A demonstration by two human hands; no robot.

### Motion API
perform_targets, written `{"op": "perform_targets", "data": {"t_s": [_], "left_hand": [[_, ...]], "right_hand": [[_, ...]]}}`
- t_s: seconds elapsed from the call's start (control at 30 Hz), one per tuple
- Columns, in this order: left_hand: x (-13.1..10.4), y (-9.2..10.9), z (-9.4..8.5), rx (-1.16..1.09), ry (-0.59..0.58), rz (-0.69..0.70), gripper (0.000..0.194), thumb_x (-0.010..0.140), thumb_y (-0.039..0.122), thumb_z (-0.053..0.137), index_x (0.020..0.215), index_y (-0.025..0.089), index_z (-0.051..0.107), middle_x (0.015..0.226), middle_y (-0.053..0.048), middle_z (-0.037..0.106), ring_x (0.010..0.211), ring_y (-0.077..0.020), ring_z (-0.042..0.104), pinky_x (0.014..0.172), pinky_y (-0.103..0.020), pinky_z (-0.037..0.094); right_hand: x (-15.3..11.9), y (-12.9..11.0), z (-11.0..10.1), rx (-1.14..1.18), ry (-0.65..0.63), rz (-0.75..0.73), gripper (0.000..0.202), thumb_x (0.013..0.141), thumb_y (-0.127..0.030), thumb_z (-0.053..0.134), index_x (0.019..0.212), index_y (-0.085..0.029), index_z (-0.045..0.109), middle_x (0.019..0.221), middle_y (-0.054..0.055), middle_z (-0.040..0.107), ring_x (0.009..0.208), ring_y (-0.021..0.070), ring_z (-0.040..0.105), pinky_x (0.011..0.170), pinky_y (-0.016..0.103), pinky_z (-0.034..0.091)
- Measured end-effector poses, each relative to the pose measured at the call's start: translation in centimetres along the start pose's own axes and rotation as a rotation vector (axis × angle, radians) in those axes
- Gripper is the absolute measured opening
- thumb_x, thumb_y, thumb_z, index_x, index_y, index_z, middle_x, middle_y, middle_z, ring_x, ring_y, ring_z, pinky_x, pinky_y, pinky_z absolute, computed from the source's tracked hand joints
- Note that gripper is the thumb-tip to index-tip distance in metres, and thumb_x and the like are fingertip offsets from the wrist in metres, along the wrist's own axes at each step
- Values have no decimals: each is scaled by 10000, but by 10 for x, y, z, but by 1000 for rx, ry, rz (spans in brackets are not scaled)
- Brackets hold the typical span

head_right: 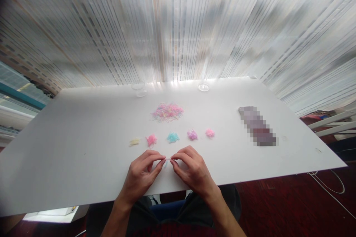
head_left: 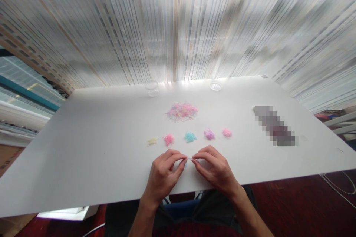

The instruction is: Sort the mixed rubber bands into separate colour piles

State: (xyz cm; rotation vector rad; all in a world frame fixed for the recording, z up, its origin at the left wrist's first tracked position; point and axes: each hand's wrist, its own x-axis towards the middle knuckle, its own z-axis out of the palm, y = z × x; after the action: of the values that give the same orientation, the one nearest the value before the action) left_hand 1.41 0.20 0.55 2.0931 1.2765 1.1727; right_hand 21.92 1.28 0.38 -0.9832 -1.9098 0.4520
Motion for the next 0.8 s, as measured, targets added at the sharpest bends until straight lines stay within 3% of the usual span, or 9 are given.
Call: {"op": "perform_targets", "data": {"t_s": [0.8], "left_hand": [[0,1,0,10,-5,-12,102,1001,215,634,971,199,730,910,-41,717,578,-107,505,576,-237,484]], "right_hand": [[-2,1,1,-32,10,0,107,981,-166,652,1005,-233,732,845,50,700,774,192,681,683,320,596]]}}
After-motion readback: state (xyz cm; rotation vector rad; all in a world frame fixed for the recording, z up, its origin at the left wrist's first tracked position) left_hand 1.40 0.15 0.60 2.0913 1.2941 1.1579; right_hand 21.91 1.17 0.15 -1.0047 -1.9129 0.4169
